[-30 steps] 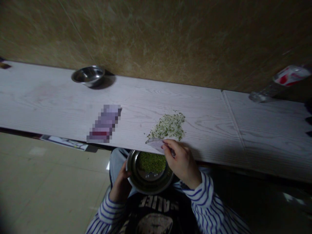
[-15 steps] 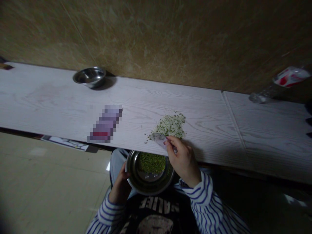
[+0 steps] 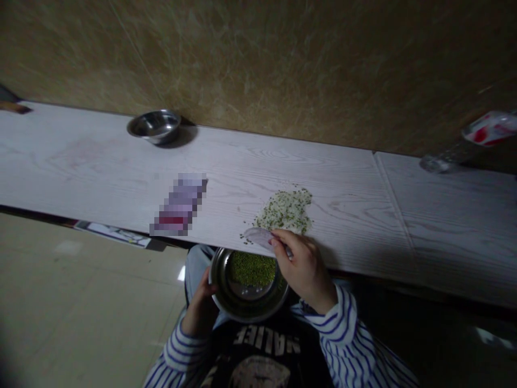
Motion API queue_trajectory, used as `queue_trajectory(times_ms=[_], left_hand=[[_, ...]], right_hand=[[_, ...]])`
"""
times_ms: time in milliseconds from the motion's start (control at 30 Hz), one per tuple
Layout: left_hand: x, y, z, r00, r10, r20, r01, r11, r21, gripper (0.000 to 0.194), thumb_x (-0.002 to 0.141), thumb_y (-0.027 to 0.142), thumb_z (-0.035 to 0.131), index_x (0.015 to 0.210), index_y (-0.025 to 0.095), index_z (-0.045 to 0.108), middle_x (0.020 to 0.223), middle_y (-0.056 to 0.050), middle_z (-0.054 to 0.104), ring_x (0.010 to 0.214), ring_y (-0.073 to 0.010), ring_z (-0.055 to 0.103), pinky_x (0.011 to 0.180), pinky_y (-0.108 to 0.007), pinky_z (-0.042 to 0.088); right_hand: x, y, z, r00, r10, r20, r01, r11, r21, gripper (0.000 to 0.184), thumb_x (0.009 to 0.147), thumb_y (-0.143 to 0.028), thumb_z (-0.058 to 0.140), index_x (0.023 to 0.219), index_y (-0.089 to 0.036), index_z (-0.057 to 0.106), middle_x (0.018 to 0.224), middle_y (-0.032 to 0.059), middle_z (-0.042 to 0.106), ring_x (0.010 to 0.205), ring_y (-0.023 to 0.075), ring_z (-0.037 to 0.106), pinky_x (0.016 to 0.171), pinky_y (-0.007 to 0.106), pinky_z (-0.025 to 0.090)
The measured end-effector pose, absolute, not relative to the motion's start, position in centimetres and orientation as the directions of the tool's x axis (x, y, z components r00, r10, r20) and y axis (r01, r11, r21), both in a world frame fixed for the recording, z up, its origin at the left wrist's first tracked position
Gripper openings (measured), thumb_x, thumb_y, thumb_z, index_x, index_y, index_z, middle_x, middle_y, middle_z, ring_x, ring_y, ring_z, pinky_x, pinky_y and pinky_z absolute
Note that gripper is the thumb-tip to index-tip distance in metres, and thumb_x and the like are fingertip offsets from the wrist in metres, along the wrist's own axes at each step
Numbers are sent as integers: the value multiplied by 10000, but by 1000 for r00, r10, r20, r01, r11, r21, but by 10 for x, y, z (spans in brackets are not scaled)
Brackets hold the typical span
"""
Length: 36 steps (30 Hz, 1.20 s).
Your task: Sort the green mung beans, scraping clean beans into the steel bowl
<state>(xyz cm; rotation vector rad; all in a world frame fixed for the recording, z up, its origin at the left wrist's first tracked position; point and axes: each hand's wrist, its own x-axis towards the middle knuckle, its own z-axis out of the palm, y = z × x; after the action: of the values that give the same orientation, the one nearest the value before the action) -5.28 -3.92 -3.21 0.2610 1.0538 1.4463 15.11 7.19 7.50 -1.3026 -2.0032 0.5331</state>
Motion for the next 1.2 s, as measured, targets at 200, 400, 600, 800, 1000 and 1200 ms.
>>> queue_trajectory(times_ms=[200, 400, 600, 800, 1000, 1200], left_hand=[[-53, -38, -29, -210, 881, -424, -678, 182, 712, 491, 699, 267, 666, 1187, 245, 717, 1193, -59, 746, 1209, -354, 602, 1018, -476, 448], [-50, -37, -31, -228, 874, -429, -684, 170, 709, 489, 678, 261, 677, 1164, 237, 724, 1199, -71, 747, 1214, -361, 599, 1022, -490, 438], [-49, -36, -30, -209, 876, -435, -681, 189, 707, 482, 673, 255, 683, 1153, 242, 733, 1176, -69, 755, 1198, -365, 612, 1013, -501, 452], [-50, -35, -23, -215, 883, -418, -663, 183, 726, 469, 699, 239, 657, 1161, 244, 739, 1178, -53, 755, 1193, -348, 612, 1007, -474, 459], [-50, -36, -18, -225, 868, -442, -676, 188, 713, 467, 700, 248, 672, 1163, 254, 731, 1146, -40, 759, 1181, -325, 617, 977, -427, 467], [-52, -38, -18, -243, 858, -453, -675, 186, 714, 487, 698, 277, 675, 1182, 242, 712, 1155, -60, 744, 1149, -326, 617, 938, -419, 474]], right_hand=[[161, 68, 74, -186, 940, 285, 634, 336, -696, 190, 930, -297, 597, 1033, -196, 722, 919, 73, 805, 804, 213, 776, 741, 311, 623], [167, 59, 76, -185, 950, 250, 653, 310, -691, 188, 926, -327, 604, 1010, -215, 728, 911, 68, 805, 798, 214, 772, 746, 315, 625], [167, 57, 74, -208, 949, 237, 638, 315, -702, 188, 927, -313, 598, 1013, -211, 730, 907, 69, 805, 790, 211, 771, 733, 314, 627], [161, 68, 66, -162, 959, 234, 626, 283, -727, 225, 935, -325, 588, 1055, -190, 723, 970, 94, 805, 847, 223, 774, 775, 338, 627], [150, 76, 70, -219, 944, 246, 619, 329, -713, 214, 933, -302, 582, 1058, -200, 723, 949, 86, 807, 818, 217, 774, 739, 326, 626], [147, 83, 67, -205, 943, 264, 614, 334, -716, 212, 938, -305, 578, 1064, -206, 716, 956, 83, 806, 837, 222, 775, 746, 330, 627]])
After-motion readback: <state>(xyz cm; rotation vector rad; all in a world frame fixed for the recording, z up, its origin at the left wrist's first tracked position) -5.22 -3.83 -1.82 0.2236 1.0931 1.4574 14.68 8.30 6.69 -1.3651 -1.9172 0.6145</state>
